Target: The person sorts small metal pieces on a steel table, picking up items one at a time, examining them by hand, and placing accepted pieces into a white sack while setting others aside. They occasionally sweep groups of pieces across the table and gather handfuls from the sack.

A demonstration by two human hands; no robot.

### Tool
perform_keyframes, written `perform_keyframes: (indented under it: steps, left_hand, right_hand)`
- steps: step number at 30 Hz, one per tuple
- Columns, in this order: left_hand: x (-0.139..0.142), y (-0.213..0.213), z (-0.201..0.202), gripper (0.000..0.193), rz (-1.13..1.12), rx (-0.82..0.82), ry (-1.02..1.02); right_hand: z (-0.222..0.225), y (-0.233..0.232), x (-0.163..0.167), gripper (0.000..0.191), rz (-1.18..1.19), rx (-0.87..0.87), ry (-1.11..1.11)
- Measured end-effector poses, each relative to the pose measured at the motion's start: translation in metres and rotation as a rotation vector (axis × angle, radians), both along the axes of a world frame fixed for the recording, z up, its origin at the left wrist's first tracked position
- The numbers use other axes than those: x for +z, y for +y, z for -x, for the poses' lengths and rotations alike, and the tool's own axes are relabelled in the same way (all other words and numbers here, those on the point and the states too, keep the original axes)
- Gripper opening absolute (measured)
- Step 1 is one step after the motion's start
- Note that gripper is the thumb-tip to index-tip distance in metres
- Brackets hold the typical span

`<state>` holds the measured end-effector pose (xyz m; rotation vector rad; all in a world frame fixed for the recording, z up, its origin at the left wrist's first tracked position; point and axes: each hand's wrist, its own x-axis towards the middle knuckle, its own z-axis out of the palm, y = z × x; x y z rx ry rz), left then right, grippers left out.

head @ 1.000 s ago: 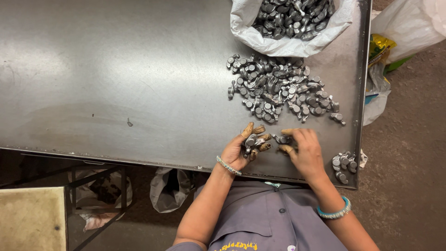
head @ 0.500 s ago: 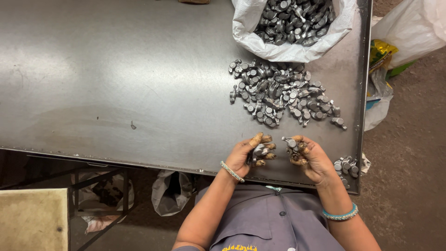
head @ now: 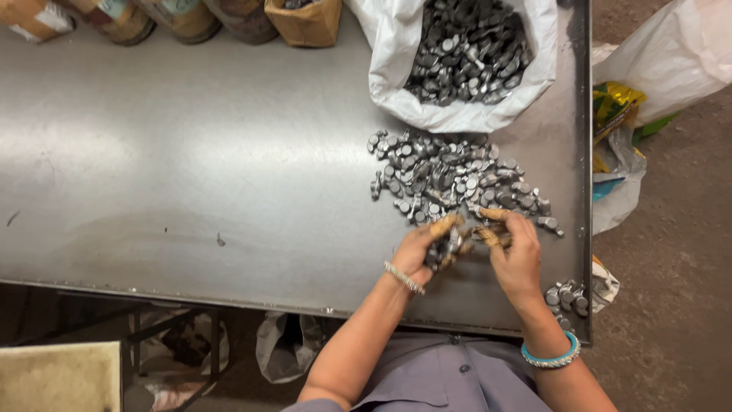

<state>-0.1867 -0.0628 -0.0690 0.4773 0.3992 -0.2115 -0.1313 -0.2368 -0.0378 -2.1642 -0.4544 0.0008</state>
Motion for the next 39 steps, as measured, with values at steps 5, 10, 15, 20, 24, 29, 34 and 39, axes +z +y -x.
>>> perform_keyframes:
  steps: [5,10,15,20,24,29,34,39]
  left_hand:
    - [0.07,0.022,-0.144,0.032,0.289,0.223,-0.129]
    - [0.126,0.051,-0.246,0.096,-0.031,0.398,-0.219]
    - [0.105,0.053,-0.208,0.09,-0.534,0.334,-0.248]
    - [0.066,0.034,-0.088,0.043,-1.093,0.243,-0.381]
    - [0.057,0.014,-0.001,0.041,-1.182,0.108,-0.269]
    - [0.038,-0.001,0.053,0.036,-1.198,0.163,-0.253]
    - [0.002,0.0,0.068,0.025,-0.951,0.215,-0.242]
    - [-0.015,0.0,0.069,0.021,-0.822,0.168,-0.176]
  right_hand:
    - [-0.011,0.025,0.012,0.04,0.306,0.091,-0.299]
    - [-0.008,0.034,0.006,0.031,0.434,0.083,-0.277]
    - [-0.003,0.032,0.0,0.022,0.352,0.108,-0.315]
    - [-0.002,0.009,-0.018,0.022,-0.17,0.105,0.19]
    - [0.002,-0.008,-0.043,0.023,-0.831,0.015,0.702]
    - [0.016,-0.016,-0.058,0.026,-1.024,-0.058,1.007]
    - [0.028,-0.016,-0.055,0.025,-0.993,-0.035,1.052]
    - [0.032,-0.021,-0.058,0.024,-0.955,-0.021,1.066]
